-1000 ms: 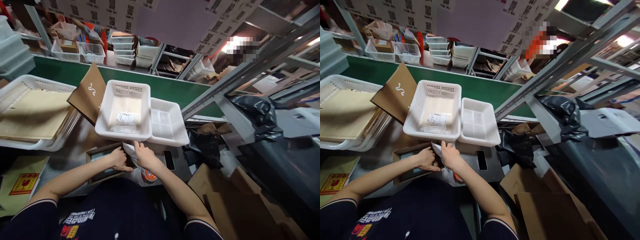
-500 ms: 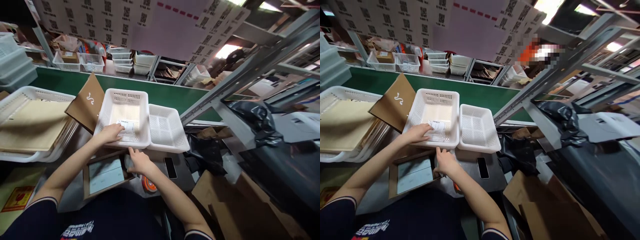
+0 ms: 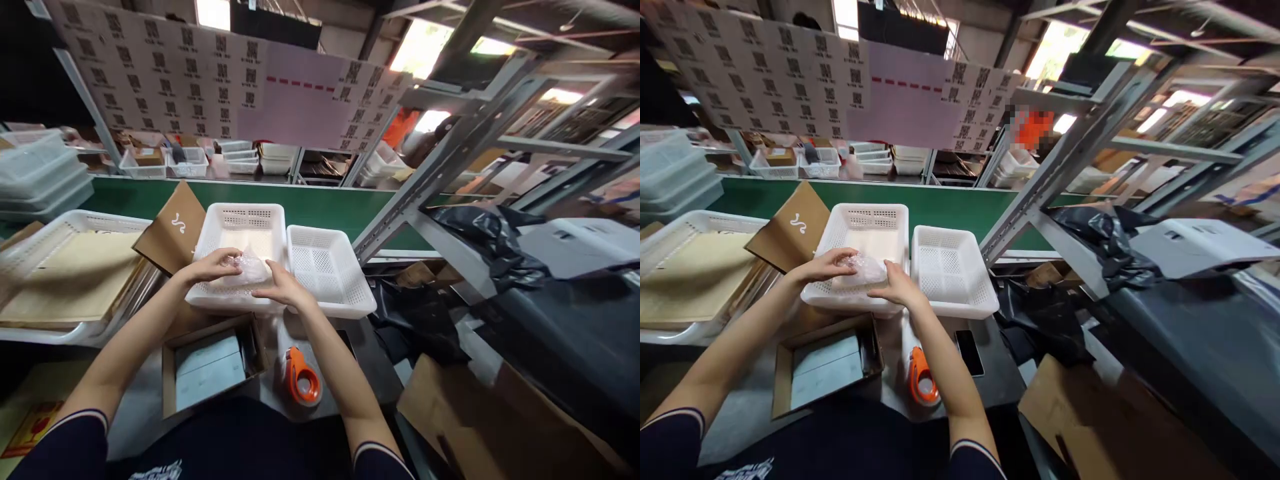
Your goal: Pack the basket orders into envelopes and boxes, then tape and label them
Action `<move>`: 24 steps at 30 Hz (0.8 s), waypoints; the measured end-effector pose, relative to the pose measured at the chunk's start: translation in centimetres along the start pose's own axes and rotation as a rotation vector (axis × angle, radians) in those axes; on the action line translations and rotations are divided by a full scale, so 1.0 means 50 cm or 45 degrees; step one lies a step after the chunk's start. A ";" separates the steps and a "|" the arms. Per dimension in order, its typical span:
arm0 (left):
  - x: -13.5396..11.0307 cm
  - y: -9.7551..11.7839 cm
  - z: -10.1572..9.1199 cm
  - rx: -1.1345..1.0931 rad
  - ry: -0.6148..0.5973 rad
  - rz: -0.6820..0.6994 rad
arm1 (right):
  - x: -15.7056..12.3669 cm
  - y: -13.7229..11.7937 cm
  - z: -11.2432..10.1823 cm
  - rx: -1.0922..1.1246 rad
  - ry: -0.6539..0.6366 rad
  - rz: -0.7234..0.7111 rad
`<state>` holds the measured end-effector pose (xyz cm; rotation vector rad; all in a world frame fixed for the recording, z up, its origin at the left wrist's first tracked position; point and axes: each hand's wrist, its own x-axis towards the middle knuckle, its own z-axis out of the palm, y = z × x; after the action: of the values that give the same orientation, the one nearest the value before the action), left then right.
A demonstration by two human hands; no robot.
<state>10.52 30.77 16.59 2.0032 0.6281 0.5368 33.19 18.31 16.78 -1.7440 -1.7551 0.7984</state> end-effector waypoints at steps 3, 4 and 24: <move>-0.025 0.075 -0.018 -0.162 0.055 0.051 | 0.048 -0.009 0.014 0.405 -0.062 -0.200; -0.034 0.096 -0.022 -0.194 0.152 0.068 | 0.053 -0.017 0.021 0.582 -0.105 -0.219; -0.200 0.050 0.194 -0.907 0.568 -0.382 | -0.127 0.014 0.114 1.146 0.148 0.054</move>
<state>9.13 17.12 13.11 1.1025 0.8419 0.8840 29.61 11.71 12.59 -1.1693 -1.0112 1.2246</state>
